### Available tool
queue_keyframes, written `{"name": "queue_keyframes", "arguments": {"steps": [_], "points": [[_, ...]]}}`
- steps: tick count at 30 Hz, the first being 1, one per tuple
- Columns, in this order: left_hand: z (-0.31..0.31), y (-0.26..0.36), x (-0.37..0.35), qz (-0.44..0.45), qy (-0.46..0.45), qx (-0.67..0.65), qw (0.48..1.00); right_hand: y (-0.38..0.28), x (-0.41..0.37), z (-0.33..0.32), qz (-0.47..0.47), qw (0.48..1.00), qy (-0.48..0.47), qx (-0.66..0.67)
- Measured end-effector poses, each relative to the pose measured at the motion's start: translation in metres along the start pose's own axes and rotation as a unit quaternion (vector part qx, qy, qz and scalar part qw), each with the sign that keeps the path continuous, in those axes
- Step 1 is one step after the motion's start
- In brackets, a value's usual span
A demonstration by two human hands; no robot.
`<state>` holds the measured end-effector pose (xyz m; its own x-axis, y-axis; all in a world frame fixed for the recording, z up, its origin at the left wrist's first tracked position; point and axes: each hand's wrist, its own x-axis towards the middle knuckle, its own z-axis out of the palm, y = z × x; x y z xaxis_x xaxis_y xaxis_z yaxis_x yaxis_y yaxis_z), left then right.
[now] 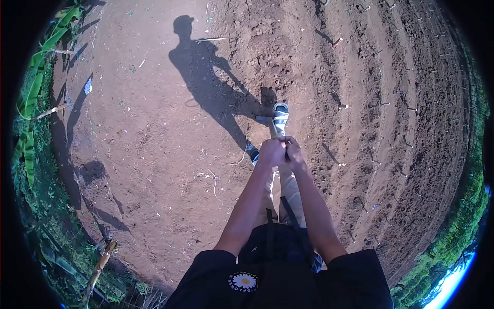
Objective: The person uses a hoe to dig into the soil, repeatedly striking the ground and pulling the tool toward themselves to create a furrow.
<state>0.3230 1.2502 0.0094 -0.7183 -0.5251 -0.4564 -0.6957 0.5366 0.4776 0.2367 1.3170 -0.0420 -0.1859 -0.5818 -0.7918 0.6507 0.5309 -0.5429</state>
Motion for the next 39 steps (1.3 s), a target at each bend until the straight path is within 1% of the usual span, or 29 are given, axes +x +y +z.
{"name": "queue_keyframes", "arguments": {"steps": [1,2,4,5,6,7,8,9,11,12,13,15,16,17,19,20,21,23,24,25,27,29,31,32,33,35,36,38,39], "points": [[0.004,0.001,-0.005,-0.005,0.025,-0.006,1.000,0.014,0.003,-0.007,-0.037,0.999,-0.007,0.034],[0.012,0.002,-0.008,-0.010,0.050,-0.013,0.999,0.026,0.005,-0.016,-0.040,0.998,-0.006,0.037],[0.028,0.005,-0.016,-0.015,0.057,-0.008,0.998,0.053,0.004,-0.036,-0.155,0.975,-0.133,0.093],[0.037,0.005,-0.021,-0.024,0.067,-0.007,0.997,0.059,-0.004,-0.038,-0.155,0.974,-0.133,0.095],[0.047,0.004,-0.026,-0.023,0.068,-0.005,0.997,0.061,-0.015,-0.038,-0.172,0.968,-0.152,0.101],[0.058,0.004,-0.033,0.014,0.105,-0.009,0.994,0.064,-0.025,-0.038,-0.188,0.961,-0.171,0.107],[0.068,0.004,-0.041,0.050,0.143,-0.014,0.988,0.074,-0.028,-0.042,-0.178,0.960,-0.179,0.125],[0.077,0.005,-0.047,0.050,0.145,-0.013,0.988,0.084,-0.031,-0.047,-0.178,0.959,-0.181,0.124],[0.097,0.006,-0.061,0.060,0.152,-0.011,0.986,0.103,-0.041,-0.052,-0.187,0.972,-0.125,0.068],[0.107,0.007,-0.067,0.039,0.119,0.004,0.992,0.110,-0.049,-0.055,-0.184,0.974,-0.119,0.055],[0.117,0.009,-0.074,0.040,0.121,0.007,0.992,0.118,-0.056,-0.057,-0.186,0.974,-0.120,0.056],[0.137,0.016,-0.090,0.006,0.052,0.034,0.998,0.131,-0.073,-0.058,-0.202,0.973,-0.096,0.054],[0.151,0.018,-0.100,0.009,0.050,0.048,0.998,0.136,-0.085,-0.060,-0.104,0.991,-0.051,0.073],[0.167,0.021,-0.112,0.008,0.049,0.048,0.998,0.153,-0.090,-0.069,-0.102,0.991,-0.051,0.074],[0.197,0.024,-0.128,0.010,0.067,0.030,0.997,0.196,-0.092,-0.089,-0.147,0.988,-0.038,0.023],[0.211,0.023,-0.137,0.004,0.004,0.048,0.999,0.217,-0.093,-0.095,-0.088,0.996,0.017,0.020],[0.226,0.024,-0.145,0.004,0.001,0.052,0.999,0.237,-0.095,-0.104,-0.087,0.996,0.017,0.025],[0.255,0.022,-0.159,0.009,-0.015,0.053,0.998,0.269,-0.097,-0.117,-0.178,0.978,0.041,-0.099],[0.275,0.019,-0.165,0.010,0.002,0.075,0.997,0.279,-0.099,-0.122,-0.154,0.975,0.069,-0.143],[0.293,0.015,-0.173,0.011,0.000,0.078,0.997,0.291,-0.100,-0.126,-0.154,0.976,0.069,-0.140],[0.323,0.008,-0.188,0.050,0.062,0.049,0.996,0.335,-0.091,-0.143,-0.229,0.957,0.071,-0.164],[0.351,0.004,-0.200,0.063,0.069,0.053,0.994,0.366,-0.088,-0.157,-0.225,0.955,0.070,-0.180],[0.376,0.002,-0.207,0.016,-0.023,0.062,0.998,0.378,-0.093,-0.164,-0.263,0.938,0.047,-0.222],[0.384,0.000,-0.216,0.035,0.049,0.068,0.996,0.385,-0.094,-0.165,-0.236,0.952,0.037,-0.192],[0.393,-0.001,-0.218,0.035,0.046,0.068,0.996,0.391,-0.096,-0.168,-0.233,0.953,0.039,-0.190],[0.410,-0.002,-0.218,0.016,-0.072,0.078,0.994,0.400,-0.103,-0.174,-0.174,0.945,0.059,-0.271],[0.416,-0.003,-0.219,0.015,-0.074,0.076,0.994,0.409,-0.101,-0.179,-0.172,0.945,0.060,-0.271],[0.426,-0.006,-0.220,0.002,-0.109,0.059,0.992,0.417,-0.098,-0.186,-0.117,0.938,0.040,-0.325],[0.431,-0.007,-0.223,-0.005,-0.128,0.050,0.991,0.421,-0.101,-0.187,-0.115,0.938,0.041,-0.325]]}}
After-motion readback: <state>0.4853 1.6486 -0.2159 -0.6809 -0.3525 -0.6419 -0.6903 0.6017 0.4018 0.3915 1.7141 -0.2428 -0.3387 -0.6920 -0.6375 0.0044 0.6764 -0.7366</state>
